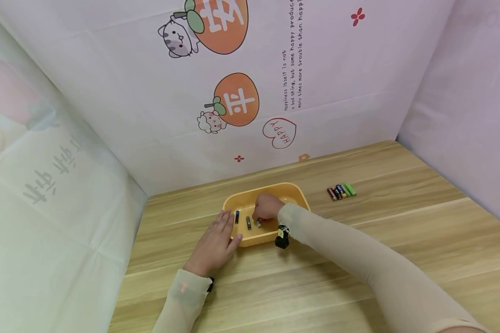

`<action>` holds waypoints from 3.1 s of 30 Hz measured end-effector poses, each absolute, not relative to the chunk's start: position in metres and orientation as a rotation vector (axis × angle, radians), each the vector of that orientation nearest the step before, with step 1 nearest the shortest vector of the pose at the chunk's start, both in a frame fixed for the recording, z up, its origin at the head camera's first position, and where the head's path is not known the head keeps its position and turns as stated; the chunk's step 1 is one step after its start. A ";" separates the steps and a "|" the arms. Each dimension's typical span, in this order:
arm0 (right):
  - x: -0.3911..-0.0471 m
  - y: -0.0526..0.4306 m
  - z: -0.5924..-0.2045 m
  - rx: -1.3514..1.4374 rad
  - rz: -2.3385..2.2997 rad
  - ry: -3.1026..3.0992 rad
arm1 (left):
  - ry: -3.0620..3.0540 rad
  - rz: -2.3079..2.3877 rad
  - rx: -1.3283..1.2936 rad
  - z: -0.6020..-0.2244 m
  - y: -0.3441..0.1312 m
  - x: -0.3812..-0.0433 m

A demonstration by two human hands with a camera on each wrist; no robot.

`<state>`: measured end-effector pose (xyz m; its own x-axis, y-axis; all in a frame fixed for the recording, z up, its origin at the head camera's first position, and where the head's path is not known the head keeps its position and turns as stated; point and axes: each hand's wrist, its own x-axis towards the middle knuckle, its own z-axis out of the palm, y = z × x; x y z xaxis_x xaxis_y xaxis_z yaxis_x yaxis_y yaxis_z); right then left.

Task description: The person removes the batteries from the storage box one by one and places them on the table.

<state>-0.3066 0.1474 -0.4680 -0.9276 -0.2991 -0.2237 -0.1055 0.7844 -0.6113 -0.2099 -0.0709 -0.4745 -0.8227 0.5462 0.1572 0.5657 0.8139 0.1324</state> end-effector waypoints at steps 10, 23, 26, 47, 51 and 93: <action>-0.308 0.147 -0.467 -0.310 -0.884 2.666 | -2.878 -0.262 -0.899 -0.472 -0.072 -0.211; -0.313 0.151 -0.468 -0.337 -1.066 2.648 | -2.863 -0.259 -0.904 -0.472 -0.071 -0.211; -0.315 0.153 -0.470 -0.306 -1.131 2.597 | -2.862 -0.257 -0.904 -0.472 -0.071 -0.211; -0.307 0.165 -0.465 -0.246 -1.337 2.403 | -2.860 -0.249 -0.908 -0.477 -0.072 -0.212; -0.305 0.170 -0.462 -0.238 -1.364 2.371 | -2.863 -0.246 -0.906 -0.476 -0.071 -0.212; -0.300 0.204 -0.441 -0.192 -1.415 2.303 | -2.872 -0.236 -0.883 -0.474 -0.070 -0.209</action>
<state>-0.2998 0.2042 -0.4414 -0.8988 -0.3331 -0.2851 0.1038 0.4702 -0.8765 -0.2087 -0.0700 -0.4742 -0.8208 0.5462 0.1669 0.5661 0.8168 0.1110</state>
